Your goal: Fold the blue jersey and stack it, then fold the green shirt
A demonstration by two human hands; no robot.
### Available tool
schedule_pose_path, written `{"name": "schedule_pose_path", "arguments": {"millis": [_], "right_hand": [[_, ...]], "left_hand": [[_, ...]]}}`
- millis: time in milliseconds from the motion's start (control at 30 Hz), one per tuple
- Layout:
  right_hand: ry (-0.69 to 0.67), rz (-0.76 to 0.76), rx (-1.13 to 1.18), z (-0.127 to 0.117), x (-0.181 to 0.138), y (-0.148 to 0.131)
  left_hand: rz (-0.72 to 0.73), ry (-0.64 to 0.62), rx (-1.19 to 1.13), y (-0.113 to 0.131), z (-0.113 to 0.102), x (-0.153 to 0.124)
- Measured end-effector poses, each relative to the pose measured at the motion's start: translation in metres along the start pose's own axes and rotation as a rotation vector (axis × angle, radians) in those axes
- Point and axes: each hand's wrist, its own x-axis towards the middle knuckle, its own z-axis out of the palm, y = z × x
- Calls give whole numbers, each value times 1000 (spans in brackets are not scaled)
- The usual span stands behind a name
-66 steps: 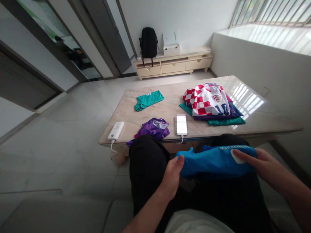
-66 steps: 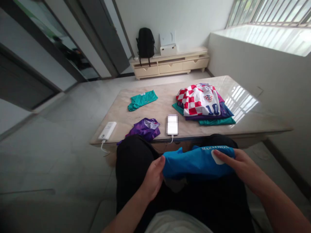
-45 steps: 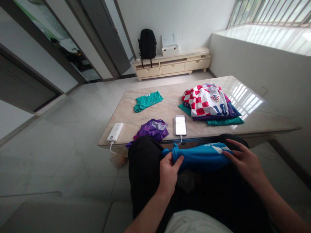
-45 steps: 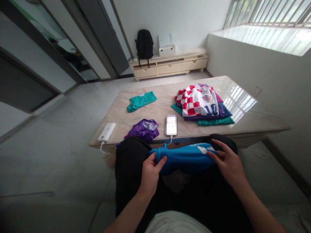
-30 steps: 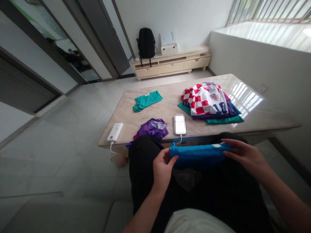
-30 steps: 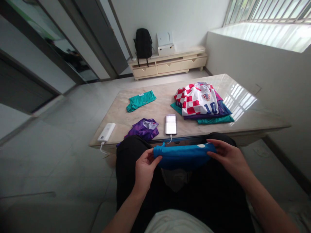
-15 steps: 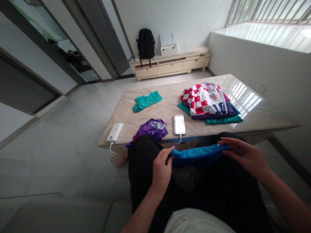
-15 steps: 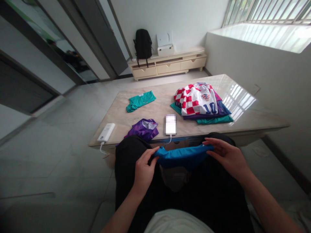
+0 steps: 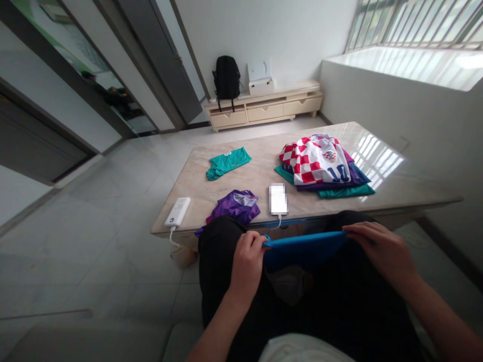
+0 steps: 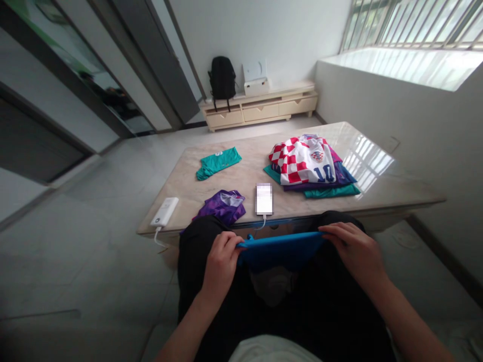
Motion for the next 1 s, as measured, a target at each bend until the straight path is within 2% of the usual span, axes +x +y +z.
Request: {"name": "schedule_pose_path", "arguments": {"millis": [67, 233, 400, 500, 567, 667, 733, 833, 900, 1000], "right_hand": [[5, -54, -33, -4, 1, 1], [46, -78, -84, -18, 5, -2], [99, 15, 23, -37, 20, -8], [90, 6, 38, -47, 49, -8], [81, -24, -14, -53, 85, -4], [90, -27, -111, -67, 167, 6], [92, 17, -101, -88, 232, 9], [177, 9, -74, -139, 316, 6], [263, -25, -56, -173, 352, 2], [352, -66, -24, -205, 378, 3]], "left_hand": [[22, -20, 23, -3, -5, 5], [130, -189, -27, -16, -21, 21], [129, -178, -81, -28, -33, 52], [134, -190, -67, -36, -32, 88], [131, -219, -33, -41, -26, 125], [167, -229, 41, -40, -18, 207], [203, -186, 87, -29, -22, 273], [249, -57, 138, 4, -42, 364], [296, 57, 165, 28, -56, 408], [385, 202, 234, 54, -58, 445]]}}
